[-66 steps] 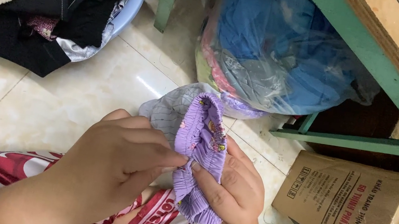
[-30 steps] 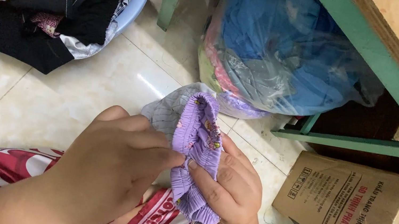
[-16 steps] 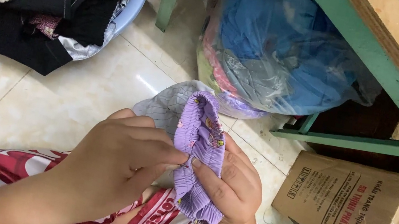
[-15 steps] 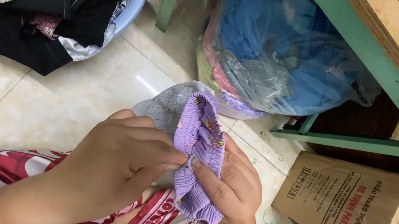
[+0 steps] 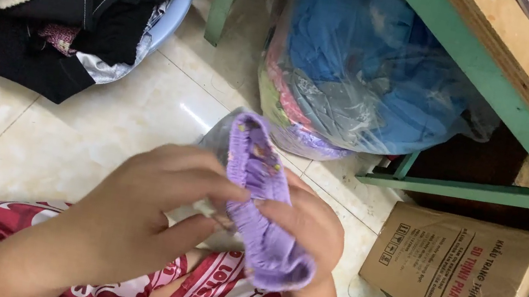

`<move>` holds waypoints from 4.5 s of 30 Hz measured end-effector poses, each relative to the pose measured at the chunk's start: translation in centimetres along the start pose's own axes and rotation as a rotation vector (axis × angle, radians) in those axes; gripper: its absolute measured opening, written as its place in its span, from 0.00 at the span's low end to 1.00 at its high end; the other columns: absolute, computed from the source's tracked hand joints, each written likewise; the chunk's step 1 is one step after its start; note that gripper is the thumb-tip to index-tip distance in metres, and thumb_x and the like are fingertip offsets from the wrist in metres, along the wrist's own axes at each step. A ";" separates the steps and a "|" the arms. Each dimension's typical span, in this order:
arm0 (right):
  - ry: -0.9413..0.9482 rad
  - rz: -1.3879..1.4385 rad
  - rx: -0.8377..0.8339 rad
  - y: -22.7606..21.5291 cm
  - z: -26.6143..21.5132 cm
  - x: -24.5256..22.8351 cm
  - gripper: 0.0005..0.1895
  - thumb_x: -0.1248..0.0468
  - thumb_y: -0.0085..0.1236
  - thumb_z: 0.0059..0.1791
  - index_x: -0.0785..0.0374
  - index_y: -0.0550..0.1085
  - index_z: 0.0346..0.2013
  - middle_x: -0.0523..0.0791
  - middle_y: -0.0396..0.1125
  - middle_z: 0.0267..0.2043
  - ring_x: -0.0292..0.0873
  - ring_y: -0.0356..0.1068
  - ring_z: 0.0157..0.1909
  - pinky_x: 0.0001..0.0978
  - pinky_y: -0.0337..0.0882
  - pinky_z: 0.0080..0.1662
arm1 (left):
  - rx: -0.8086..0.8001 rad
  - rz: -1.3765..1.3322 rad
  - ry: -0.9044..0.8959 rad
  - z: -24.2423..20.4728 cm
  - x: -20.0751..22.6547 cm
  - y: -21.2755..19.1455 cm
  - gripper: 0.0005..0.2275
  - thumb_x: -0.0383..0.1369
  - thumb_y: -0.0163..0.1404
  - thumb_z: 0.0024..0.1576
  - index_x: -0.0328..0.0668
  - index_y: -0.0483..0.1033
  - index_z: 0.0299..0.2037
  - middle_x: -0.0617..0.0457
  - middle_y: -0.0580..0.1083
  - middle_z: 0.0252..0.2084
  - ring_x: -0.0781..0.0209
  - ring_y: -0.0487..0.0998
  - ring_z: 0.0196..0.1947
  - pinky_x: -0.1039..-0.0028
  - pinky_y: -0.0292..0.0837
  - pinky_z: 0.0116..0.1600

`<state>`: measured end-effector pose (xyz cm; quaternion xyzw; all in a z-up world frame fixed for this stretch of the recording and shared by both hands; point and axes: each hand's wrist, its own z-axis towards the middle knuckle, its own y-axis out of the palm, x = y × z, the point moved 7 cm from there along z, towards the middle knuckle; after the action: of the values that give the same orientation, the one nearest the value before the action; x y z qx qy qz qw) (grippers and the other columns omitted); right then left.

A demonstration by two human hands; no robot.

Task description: Turning a small purple garment right-side out and adjusting the fabric using a small tool.

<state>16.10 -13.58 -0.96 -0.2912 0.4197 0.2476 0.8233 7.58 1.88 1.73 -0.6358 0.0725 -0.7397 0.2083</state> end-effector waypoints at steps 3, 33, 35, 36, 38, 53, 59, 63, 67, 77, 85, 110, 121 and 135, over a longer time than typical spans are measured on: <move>0.372 0.139 0.018 -0.5 -1.0 2.2 0.16 0.70 0.64 0.34 0.64 0.78 0.37 0.47 0.73 0.36 0.41 0.70 0.35 0.28 0.70 0.39 | -0.018 -0.060 -0.016 0.3 -0.3 0.1 0.16 0.31 0.64 0.45 0.45 0.82 0.45 0.60 0.77 0.40 0.67 0.76 0.31 0.79 0.71 0.34; 0.894 0.831 0.450 1.2 -6.0 6.9 0.17 0.77 0.57 0.44 0.76 0.76 0.48 0.54 0.74 0.43 0.47 0.72 0.44 0.37 0.69 0.51 | 0.171 0.381 0.197 -0.4 1.6 1.2 0.15 0.25 0.58 0.45 0.42 0.77 0.43 0.57 0.76 0.40 0.59 0.73 0.24 0.71 0.67 0.29; 0.900 0.791 0.426 1.2 -5.9 6.8 0.18 0.78 0.58 0.43 0.76 0.76 0.49 0.54 0.74 0.44 0.47 0.71 0.44 0.36 0.69 0.51 | 0.155 0.414 0.199 -0.5 1.2 1.5 0.18 0.26 0.59 0.41 0.43 0.77 0.43 0.58 0.75 0.38 0.59 0.73 0.25 0.71 0.67 0.31; 0.908 0.752 0.406 1.3 -5.9 6.8 0.20 0.78 0.59 0.43 0.76 0.76 0.50 0.54 0.74 0.44 0.47 0.71 0.44 0.36 0.69 0.50 | 0.135 0.446 0.199 -0.5 1.1 1.7 0.20 0.27 0.59 0.37 0.44 0.76 0.43 0.60 0.74 0.36 0.59 0.73 0.26 0.71 0.67 0.32; 0.887 0.723 0.407 1.2 -5.9 6.9 0.21 0.79 0.59 0.43 0.77 0.75 0.51 0.54 0.74 0.44 0.47 0.71 0.43 0.35 0.70 0.50 | 0.124 0.515 0.216 -0.7 0.5 2.2 0.18 0.28 0.58 0.40 0.43 0.74 0.43 0.59 0.73 0.36 0.60 0.73 0.27 0.71 0.66 0.33; 0.782 0.690 0.314 1.7 -4.4 6.0 0.14 0.82 0.54 0.44 0.75 0.74 0.44 0.50 0.71 0.42 0.42 0.68 0.42 0.29 0.67 0.47 | 0.209 0.653 0.226 -0.4 -1.2 2.2 0.18 0.27 0.56 0.40 0.39 0.70 0.43 0.52 0.70 0.42 0.59 0.70 0.23 0.71 0.67 0.33; 0.753 0.749 0.355 1.2 -4.8 6.3 0.17 0.79 0.55 0.44 0.76 0.73 0.48 0.52 0.72 0.44 0.44 0.70 0.43 0.30 0.68 0.49 | 0.305 0.762 0.126 -0.2 -2.6 0.6 0.12 0.28 0.57 0.47 0.43 0.69 0.39 0.53 0.71 0.38 0.57 0.69 0.20 0.67 0.64 0.28; 0.723 0.829 0.394 0.6 -4.8 6.0 0.18 0.80 0.52 0.44 0.77 0.72 0.49 0.53 0.71 0.44 0.45 0.69 0.44 0.32 0.68 0.50 | 0.408 0.760 0.080 -0.4 -2.5 -1.4 0.15 0.22 0.59 0.44 0.40 0.71 0.41 0.54 0.72 0.36 0.55 0.69 0.22 0.67 0.63 0.29; 0.732 0.925 0.370 0.8 -4.6 6.3 0.19 0.76 0.52 0.43 0.80 0.72 0.49 0.55 0.71 0.44 0.47 0.68 0.44 0.33 0.66 0.50 | 0.499 0.803 0.097 -0.3 -1.6 -3.0 0.10 0.19 0.58 0.52 0.33 0.75 0.42 0.47 0.74 0.39 0.50 0.70 0.25 0.64 0.65 0.32; 0.712 1.074 0.200 1.8 -3.9 6.5 0.24 0.72 0.54 0.43 0.83 0.71 0.53 0.63 0.69 0.53 0.56 0.72 0.50 0.43 0.70 0.56 | 0.093 -0.305 -0.245 0.2 -2.6 -0.2 0.02 0.21 0.55 0.51 0.36 0.80 0.30 0.58 0.75 0.27 0.71 0.67 0.23 0.81 0.64 0.29; 0.617 1.132 0.159 1.2 -4.4 8.4 0.25 0.70 0.56 0.44 0.81 0.71 0.55 0.60 0.71 0.54 0.55 0.72 0.53 0.45 0.68 0.60 | 0.052 -0.397 -0.297 0.9 -1.8 1.6 0.03 0.23 0.53 0.53 0.35 0.82 0.32 0.57 0.78 0.27 0.71 0.71 0.25 0.81 0.68 0.31; 0.416 1.285 -0.148 -2.1 -2.4 7.6 0.33 0.53 0.62 0.50 0.79 0.71 0.57 0.63 0.63 0.65 0.53 0.69 0.59 0.36 0.68 0.62 | 0.138 0.604 0.590 24.8 11.8 9.2 0.09 0.36 0.55 0.55 0.38 0.80 0.36 0.47 0.79 0.31 0.42 0.77 0.28 0.55 0.72 0.34; 0.614 1.185 -0.135 -1.6 -1.2 7.6 0.12 0.69 0.58 0.45 0.74 0.76 0.41 0.50 0.72 0.37 0.39 0.67 0.34 0.24 0.66 0.42 | -0.230 -0.059 -0.375 4.4 -7.6 2.8 0.18 0.21 0.66 0.38 0.41 0.89 0.41 0.56 0.89 0.32 0.66 0.84 0.30 0.77 0.81 0.38; 0.338 1.031 0.250 -10.3 -0.1 6.4 0.07 0.71 0.52 0.42 0.61 0.67 0.19 0.45 0.59 0.22 0.46 0.62 0.36 0.61 0.64 0.61 | -0.535 0.064 -0.600 -2.3 -12.1 -0.9 0.10 0.31 0.62 0.48 0.50 0.97 0.36 0.63 0.93 0.26 0.71 0.84 0.25 0.81 0.78 0.33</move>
<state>26.13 -19.87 -3.61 0.0163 0.6601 0.5166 0.5451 6.41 7.17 -9.34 -0.8528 0.2179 -0.4694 0.0703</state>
